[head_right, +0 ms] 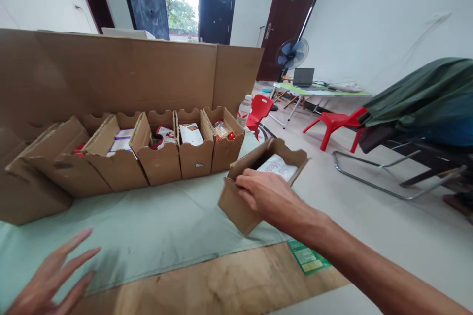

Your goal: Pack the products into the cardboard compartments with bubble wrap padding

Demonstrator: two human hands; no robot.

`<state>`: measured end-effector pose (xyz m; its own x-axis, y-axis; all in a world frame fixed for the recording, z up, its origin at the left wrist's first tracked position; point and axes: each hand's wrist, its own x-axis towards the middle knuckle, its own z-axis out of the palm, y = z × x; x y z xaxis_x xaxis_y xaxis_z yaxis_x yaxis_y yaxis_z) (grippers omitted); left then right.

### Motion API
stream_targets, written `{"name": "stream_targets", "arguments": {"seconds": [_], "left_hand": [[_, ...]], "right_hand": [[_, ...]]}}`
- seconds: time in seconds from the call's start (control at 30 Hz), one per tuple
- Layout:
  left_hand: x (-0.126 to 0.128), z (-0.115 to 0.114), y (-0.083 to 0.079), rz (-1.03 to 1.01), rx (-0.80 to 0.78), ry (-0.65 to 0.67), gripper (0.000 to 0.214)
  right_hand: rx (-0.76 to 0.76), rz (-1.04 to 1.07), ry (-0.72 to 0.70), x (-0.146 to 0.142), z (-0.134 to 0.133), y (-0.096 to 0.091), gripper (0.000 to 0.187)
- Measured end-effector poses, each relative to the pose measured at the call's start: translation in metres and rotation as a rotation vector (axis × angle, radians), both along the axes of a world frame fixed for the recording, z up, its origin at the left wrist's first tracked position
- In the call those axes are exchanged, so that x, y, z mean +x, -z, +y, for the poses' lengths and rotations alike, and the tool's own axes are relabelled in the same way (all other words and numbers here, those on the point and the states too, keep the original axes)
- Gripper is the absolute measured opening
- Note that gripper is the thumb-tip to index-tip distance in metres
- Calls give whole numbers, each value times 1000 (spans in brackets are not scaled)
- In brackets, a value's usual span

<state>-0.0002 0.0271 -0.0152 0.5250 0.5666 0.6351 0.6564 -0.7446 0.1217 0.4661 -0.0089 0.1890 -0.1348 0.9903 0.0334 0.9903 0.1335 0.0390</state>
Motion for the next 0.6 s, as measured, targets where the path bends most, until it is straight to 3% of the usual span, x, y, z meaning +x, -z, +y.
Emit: {"name": "stream_targets", "arguments": {"seconds": [0.1, 0.2, 0.3, 0.37, 0.43, 0.5, 0.6], "left_hand": [[43, -10, -19, 41, -40, 40, 46], [78, -20, -35, -4, -88, 39, 58], [92, -23, -39, -72, -146, 15, 61], [88, -21, -36, -96, -163, 10, 58], [72, -17, -32, -117, -173, -18, 55], [45, -8, -28, -165, -180, -91, 50], [2, 11, -27, -300, -265, -268, 44]], "right_hand": [[-96, 103, -59, -45, 24, -23, 14], [-111, 250, -118, -92, 42, -33, 11], [-130, 539, -190, -134, 44, -33, 18], [-151, 785, -231, -147, 39, -35, 22], [-70, 952, -231, -136, 34, -39, 16], [165, 1014, -132, -97, 34, -36, 14], [575, 1043, 254, -9, 46, -5, 26]]}}
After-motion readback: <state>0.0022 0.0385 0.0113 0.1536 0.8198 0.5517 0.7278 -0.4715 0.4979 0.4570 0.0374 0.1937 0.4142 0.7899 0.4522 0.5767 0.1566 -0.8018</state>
